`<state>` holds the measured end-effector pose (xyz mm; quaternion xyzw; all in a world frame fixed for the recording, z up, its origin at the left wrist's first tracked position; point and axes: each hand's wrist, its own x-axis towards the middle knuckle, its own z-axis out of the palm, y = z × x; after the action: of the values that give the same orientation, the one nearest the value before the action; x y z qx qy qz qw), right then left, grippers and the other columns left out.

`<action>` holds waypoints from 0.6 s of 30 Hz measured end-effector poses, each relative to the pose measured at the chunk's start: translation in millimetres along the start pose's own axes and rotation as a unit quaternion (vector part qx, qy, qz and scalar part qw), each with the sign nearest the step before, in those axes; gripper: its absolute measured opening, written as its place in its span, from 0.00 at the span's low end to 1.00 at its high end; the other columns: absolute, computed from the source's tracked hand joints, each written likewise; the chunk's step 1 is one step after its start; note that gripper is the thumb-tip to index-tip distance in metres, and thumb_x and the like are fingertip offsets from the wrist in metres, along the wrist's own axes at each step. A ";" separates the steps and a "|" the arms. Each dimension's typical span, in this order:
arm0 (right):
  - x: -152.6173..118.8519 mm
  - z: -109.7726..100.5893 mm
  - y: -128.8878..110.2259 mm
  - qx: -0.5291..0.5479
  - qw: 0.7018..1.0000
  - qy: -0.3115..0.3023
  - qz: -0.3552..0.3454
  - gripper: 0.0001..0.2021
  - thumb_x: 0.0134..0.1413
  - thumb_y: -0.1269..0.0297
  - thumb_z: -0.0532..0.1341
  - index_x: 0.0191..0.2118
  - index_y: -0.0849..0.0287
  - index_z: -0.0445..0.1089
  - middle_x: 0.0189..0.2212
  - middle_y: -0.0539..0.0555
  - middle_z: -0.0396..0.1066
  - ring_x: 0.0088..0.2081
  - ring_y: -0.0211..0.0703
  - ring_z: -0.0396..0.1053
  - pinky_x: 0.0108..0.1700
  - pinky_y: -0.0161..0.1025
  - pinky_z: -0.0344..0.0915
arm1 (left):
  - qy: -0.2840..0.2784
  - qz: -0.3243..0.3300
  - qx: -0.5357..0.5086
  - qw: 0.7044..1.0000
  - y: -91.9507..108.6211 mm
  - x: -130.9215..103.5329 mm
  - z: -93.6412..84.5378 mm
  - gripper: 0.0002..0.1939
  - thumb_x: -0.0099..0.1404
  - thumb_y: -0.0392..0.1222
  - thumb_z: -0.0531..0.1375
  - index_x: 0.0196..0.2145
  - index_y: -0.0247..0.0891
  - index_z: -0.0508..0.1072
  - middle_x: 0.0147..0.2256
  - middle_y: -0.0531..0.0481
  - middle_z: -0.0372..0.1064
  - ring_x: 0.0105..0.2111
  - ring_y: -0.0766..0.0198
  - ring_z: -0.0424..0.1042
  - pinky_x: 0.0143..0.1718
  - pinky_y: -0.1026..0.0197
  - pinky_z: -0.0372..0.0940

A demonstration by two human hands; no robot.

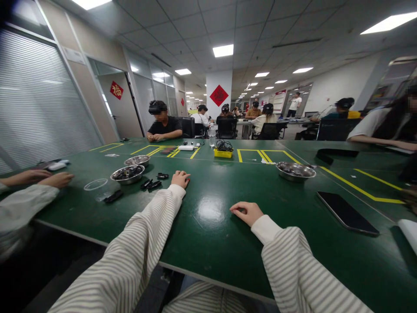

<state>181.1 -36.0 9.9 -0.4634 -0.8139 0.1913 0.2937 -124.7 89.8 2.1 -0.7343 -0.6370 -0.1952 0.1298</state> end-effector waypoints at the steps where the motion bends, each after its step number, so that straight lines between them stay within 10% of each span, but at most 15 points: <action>1: 0.0 0.2 0.4 0.002 1.000 0.002 -0.002 0.10 0.43 0.61 0.54 0.28 0.59 0.70 0.27 0.52 0.71 0.19 0.34 0.64 0.23 0.31 0.61 | -0.007 0.013 -0.002 1.000 0.7 0.4 -0.6 0.11 0.55 0.41 0.51 0.37 0.45 0.68 0.39 0.49 0.62 0.43 0.57 0.52 0.39 0.57 0.51; 8: -0.1 0.0 0.5 -0.008 1.000 0.001 -0.004 0.10 0.43 0.62 0.54 0.28 0.59 0.70 0.26 0.52 0.71 0.18 0.33 0.63 0.22 0.31 0.60 | -0.014 0.074 -0.055 0.996 25.0 -3.0 -9.7 0.07 0.54 0.40 0.54 0.30 0.40 0.70 0.33 0.48 0.66 0.40 0.59 0.53 0.40 0.56 0.50; 18: 0.3 -6.6 0.1 -0.033 0.995 0.089 0.038 0.10 0.42 0.64 0.53 0.29 0.59 0.70 0.21 0.50 0.71 0.18 0.34 0.63 0.21 0.30 0.59 | -0.095 0.321 -0.279 0.900 148.6 -59.2 -15.8 0.06 0.54 0.40 0.53 0.31 0.37 0.67 0.26 0.53 0.66 0.30 0.68 0.60 0.37 0.65 0.55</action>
<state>185.4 -35.5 14.9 -0.5183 -0.7725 0.1333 0.3418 13.3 7.5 -1.9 -0.9203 -0.2951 -0.2417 -0.0863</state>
